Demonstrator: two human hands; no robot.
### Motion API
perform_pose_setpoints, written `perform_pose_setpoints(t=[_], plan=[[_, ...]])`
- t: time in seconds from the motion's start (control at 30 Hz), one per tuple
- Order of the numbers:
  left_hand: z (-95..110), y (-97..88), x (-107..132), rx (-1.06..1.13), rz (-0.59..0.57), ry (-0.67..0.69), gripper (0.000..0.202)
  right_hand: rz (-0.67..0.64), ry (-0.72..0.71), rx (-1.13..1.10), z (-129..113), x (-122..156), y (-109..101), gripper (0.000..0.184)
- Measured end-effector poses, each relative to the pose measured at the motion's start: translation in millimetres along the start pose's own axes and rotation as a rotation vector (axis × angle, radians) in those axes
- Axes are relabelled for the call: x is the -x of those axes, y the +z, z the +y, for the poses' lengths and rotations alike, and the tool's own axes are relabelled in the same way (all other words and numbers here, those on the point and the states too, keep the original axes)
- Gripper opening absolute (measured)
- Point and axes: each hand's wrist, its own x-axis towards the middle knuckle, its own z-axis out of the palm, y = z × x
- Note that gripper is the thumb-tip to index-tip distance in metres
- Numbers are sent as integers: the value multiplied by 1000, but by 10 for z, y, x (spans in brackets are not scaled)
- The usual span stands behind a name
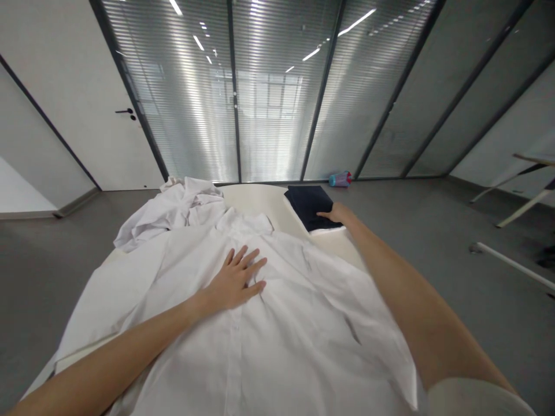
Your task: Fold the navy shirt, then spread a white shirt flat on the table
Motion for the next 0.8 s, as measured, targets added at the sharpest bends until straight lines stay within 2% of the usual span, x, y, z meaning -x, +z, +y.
perform_pose_setpoints(t=[0.07, 0.17, 0.27, 0.33, 0.43, 0.53, 0.6, 0.63, 0.7, 0.8], plan=[[2, -5, -2, 2, -10, -8, 63, -22, 83, -14, -286, -135, 39, 87], [3, -12, -5, 10, -2, -8, 62, -28, 131, -43, -618, -264, 129, 89], [1, -19, -9, 22, 6, -1, 61, -33, 132, -66, -758, -308, 191, 91], [-3, -24, -12, 24, 1, -2, 62, -5, 75, -114, -722, -291, 183, 93], [-10, -27, -12, 17, -13, -5, 62, 78, -1, -179, -475, -160, 104, 84], [-8, -19, -4, 10, -10, -2, 62, -8, -89, -111, -65, 174, 28, 60], [-3, -13, 5, 17, -5, 5, 62, -112, -166, -70, 242, 520, 24, 43], [-2, -13, 7, 26, -4, 7, 61, -141, -231, -49, 392, 720, 39, 42], [-12, -32, -1, 54, 19, -4, 58, -140, -341, -12, 666, 1134, 94, 45], [-75, -120, -71, 66, 147, -75, 51, -95, -420, -33, 964, 1670, 200, 46]])
